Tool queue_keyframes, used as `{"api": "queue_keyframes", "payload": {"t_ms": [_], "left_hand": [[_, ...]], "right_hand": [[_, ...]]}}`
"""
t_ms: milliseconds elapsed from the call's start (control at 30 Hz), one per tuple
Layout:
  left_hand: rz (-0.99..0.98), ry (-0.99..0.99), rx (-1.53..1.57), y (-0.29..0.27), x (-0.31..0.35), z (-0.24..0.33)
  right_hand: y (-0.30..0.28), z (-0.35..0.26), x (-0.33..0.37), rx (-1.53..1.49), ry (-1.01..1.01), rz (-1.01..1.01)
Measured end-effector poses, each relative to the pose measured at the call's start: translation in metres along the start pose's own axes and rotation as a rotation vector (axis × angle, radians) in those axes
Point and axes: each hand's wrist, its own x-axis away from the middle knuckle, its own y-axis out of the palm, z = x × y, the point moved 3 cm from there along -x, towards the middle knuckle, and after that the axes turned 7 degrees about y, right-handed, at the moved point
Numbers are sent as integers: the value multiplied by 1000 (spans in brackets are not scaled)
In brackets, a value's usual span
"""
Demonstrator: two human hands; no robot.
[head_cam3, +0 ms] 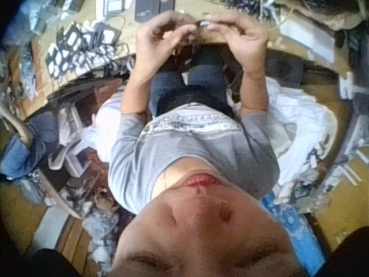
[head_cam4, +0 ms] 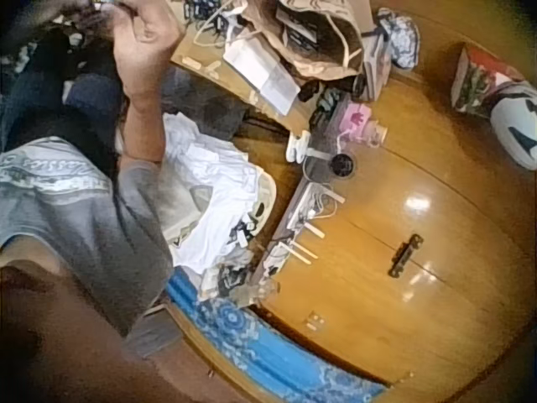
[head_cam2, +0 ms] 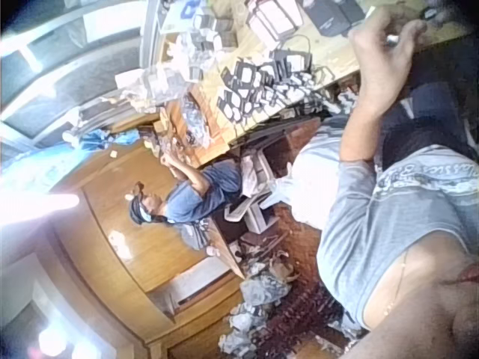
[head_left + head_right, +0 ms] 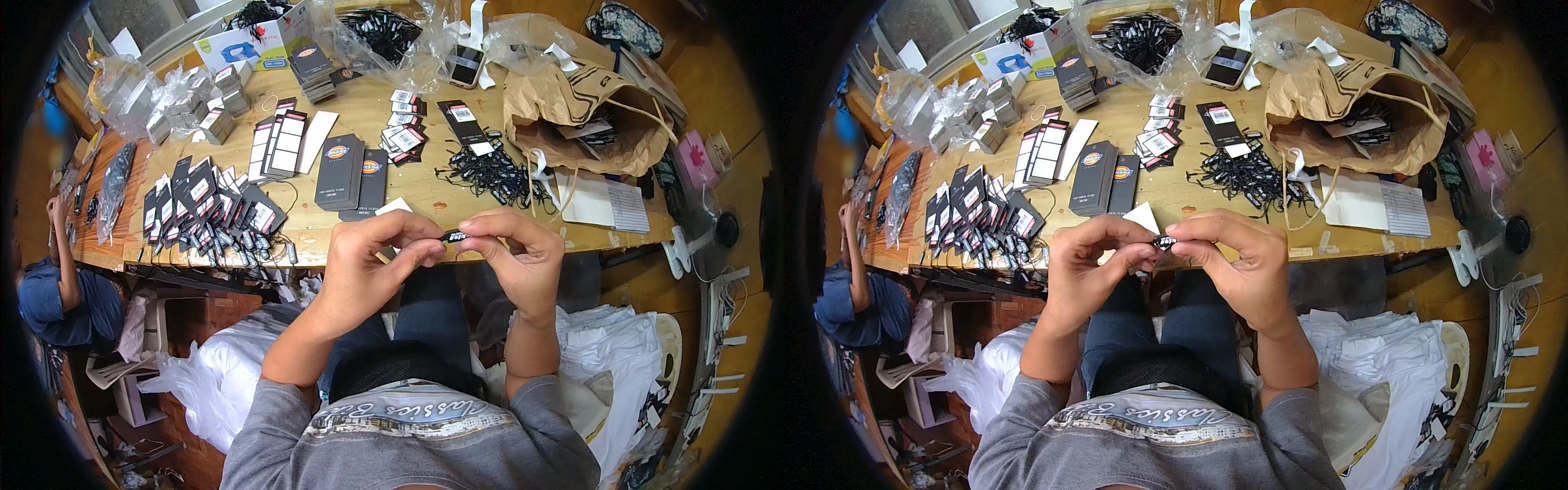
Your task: The person sits at a cluttered table and repeatedly picks up small black tags and black plastic fasteners. They thread the fasteners through the holes in the tags and place the assembled items into a pile on the table.
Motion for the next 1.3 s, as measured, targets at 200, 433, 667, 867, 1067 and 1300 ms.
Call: {"api": "queue_keyframes", "payload": {"t_ms": [200, 433, 667, 867, 1067, 1300], "left_hand": [[-116, 17, -88, 1, -3, 9], [-174, -19, -77, 2, -8, 10], [-71, 15, 154, 5, -8, -4], [-176, -125, 634, 11, 2, -22], [-184, -648, 1506, 47, 50, -59], [-41, -878, 1446, 48, 84, -97]], "right_hand": [[-4, -6, -6, 116, -133, -142], [-7, -4, -9, 133, -120, -238], [-12, 0, 1, -76, 52, -167], [-14, -25, 7, -106, -12, -24], [4, 14, -16, 459, -90, -208], [25, 61, -14, 787, -116, -388]]}}
